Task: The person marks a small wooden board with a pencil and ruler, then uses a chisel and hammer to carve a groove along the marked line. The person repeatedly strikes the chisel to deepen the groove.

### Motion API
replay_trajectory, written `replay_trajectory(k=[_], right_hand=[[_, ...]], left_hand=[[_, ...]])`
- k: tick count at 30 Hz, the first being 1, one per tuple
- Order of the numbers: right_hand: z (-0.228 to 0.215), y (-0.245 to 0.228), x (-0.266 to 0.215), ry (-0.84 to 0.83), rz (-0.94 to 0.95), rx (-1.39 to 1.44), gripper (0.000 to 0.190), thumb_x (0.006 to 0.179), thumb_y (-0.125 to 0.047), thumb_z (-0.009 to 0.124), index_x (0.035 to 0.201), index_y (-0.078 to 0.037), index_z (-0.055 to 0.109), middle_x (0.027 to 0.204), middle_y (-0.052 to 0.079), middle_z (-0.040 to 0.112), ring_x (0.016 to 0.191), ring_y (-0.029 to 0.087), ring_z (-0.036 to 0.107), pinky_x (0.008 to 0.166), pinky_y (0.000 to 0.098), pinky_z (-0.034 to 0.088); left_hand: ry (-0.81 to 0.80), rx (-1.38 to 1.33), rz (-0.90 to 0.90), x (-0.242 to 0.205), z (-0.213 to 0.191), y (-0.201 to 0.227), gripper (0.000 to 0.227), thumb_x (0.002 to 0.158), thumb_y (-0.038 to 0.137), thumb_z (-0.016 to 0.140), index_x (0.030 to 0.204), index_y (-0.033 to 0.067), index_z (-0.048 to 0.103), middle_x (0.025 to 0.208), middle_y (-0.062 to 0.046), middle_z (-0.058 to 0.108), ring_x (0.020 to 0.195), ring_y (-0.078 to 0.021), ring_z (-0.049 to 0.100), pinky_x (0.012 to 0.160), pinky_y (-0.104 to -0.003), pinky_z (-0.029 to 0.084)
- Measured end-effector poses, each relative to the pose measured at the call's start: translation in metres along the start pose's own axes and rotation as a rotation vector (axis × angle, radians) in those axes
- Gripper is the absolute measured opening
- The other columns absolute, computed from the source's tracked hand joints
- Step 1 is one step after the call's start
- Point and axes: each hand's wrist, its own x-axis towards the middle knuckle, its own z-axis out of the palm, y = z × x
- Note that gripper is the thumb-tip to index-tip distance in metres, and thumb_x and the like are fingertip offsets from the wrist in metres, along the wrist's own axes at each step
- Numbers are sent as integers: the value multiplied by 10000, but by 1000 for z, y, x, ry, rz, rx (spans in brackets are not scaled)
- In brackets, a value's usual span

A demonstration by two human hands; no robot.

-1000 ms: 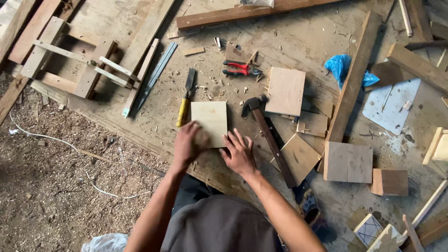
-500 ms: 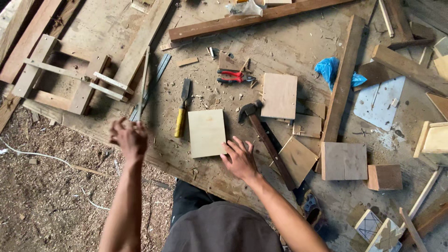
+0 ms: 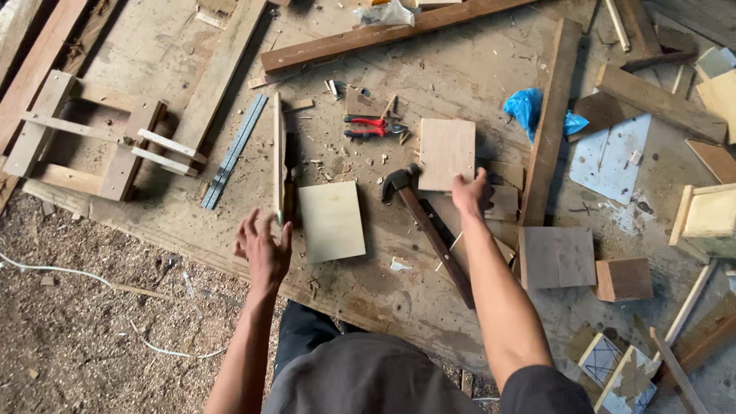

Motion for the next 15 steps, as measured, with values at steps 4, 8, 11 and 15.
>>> replay_trajectory(k=[4, 8, 11, 15], right_hand=[[-13, -21, -11, 42, 70, 68, 570, 841, -242, 743, 1363, -140, 537, 1226, 165, 672, 1154, 384, 589, 971, 576, 406], [-28, -60, -57, 136, -347, 551, 427, 883, -39, 737, 1268, -71, 556, 1111, 157, 695, 1021, 323, 683, 913, 417, 536], [-26, -93, -112, 204, -589, 426, 358, 918, -5, 712, 1253, -51, 596, 1152, 158, 710, 1039, 286, 690, 878, 399, 559], [-19, -120, -170, -156, -949, 93, 61, 1025, -50, 657, 1031, -106, 680, 858, 85, 714, 821, 219, 700, 646, 362, 546]], left_hand=[[112, 42, 0, -23, -6, 15, 589, 926, 340, 713, 1458, 150, 545, 1589, -120, 402, 1452, -341, 317, 1127, -575, 219], [56, 8, 4, -38, 7, 21, 528, 961, 355, 676, 1425, 128, 569, 1496, -104, 470, 1381, -329, 401, 1116, -542, 286], [-36, 65, 46, -46, 20, 28, 529, 972, 401, 645, 1421, 132, 567, 1452, -84, 506, 1350, -289, 454, 1139, -518, 316], [-149, 131, 174, -59, 33, 50, 662, 945, 456, 602, 1478, 79, 486, 1556, -164, 423, 1422, -322, 374, 1143, -509, 270]])
